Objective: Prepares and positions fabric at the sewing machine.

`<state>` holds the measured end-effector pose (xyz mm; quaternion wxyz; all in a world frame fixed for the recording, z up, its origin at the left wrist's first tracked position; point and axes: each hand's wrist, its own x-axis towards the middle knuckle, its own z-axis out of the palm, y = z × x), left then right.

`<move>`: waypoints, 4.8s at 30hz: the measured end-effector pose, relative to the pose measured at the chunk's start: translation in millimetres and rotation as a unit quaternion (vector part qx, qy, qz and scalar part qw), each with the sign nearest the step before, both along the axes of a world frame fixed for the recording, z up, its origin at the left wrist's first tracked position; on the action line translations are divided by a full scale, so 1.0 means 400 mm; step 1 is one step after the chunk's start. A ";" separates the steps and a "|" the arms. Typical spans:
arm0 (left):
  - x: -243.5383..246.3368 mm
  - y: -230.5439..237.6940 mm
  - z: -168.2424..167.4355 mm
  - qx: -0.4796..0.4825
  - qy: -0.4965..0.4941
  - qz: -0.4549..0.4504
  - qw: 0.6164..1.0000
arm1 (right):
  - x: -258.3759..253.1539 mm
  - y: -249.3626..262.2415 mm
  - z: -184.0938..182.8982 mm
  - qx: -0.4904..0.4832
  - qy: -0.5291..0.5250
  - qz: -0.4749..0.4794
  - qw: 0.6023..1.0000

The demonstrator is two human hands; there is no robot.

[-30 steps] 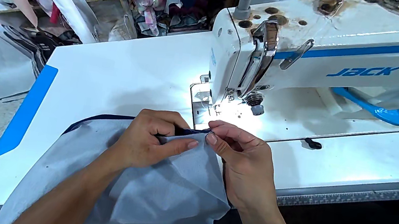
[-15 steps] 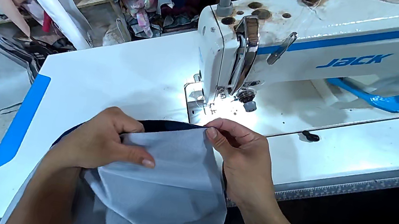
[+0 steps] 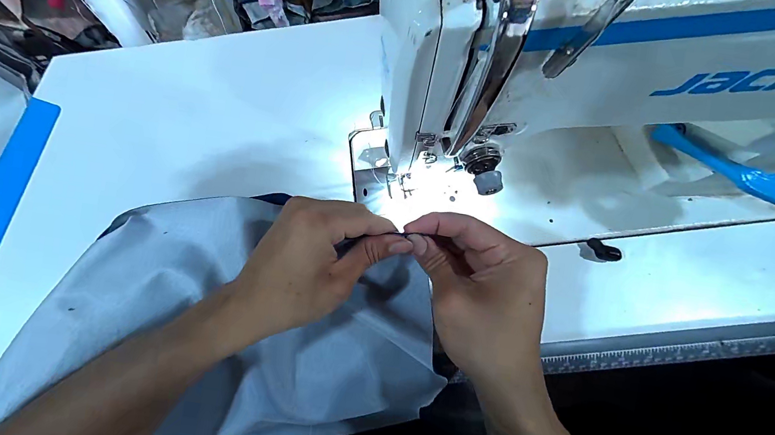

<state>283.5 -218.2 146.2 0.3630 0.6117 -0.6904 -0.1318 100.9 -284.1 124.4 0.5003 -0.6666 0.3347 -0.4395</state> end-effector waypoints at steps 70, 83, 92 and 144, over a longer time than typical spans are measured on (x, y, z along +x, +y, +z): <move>0.000 -0.068 -0.061 -0.033 0.065 -0.038 0.997 | -0.057 -0.100 -0.033 -0.058 0.047 0.065 0.995; 0.042 -0.067 -0.032 -0.058 -0.154 -0.058 0.985 | -0.075 -0.115 -0.019 0.058 -0.068 0.046 0.995; 0.100 -0.009 0.082 0.010 -0.215 -0.007 0.977 | -0.078 -0.104 -0.023 0.039 -0.053 0.022 0.998; 0.078 0.077 0.057 0.016 -0.143 -0.125 0.982 | -0.119 -0.031 0.110 0.042 -0.013 0.124 0.991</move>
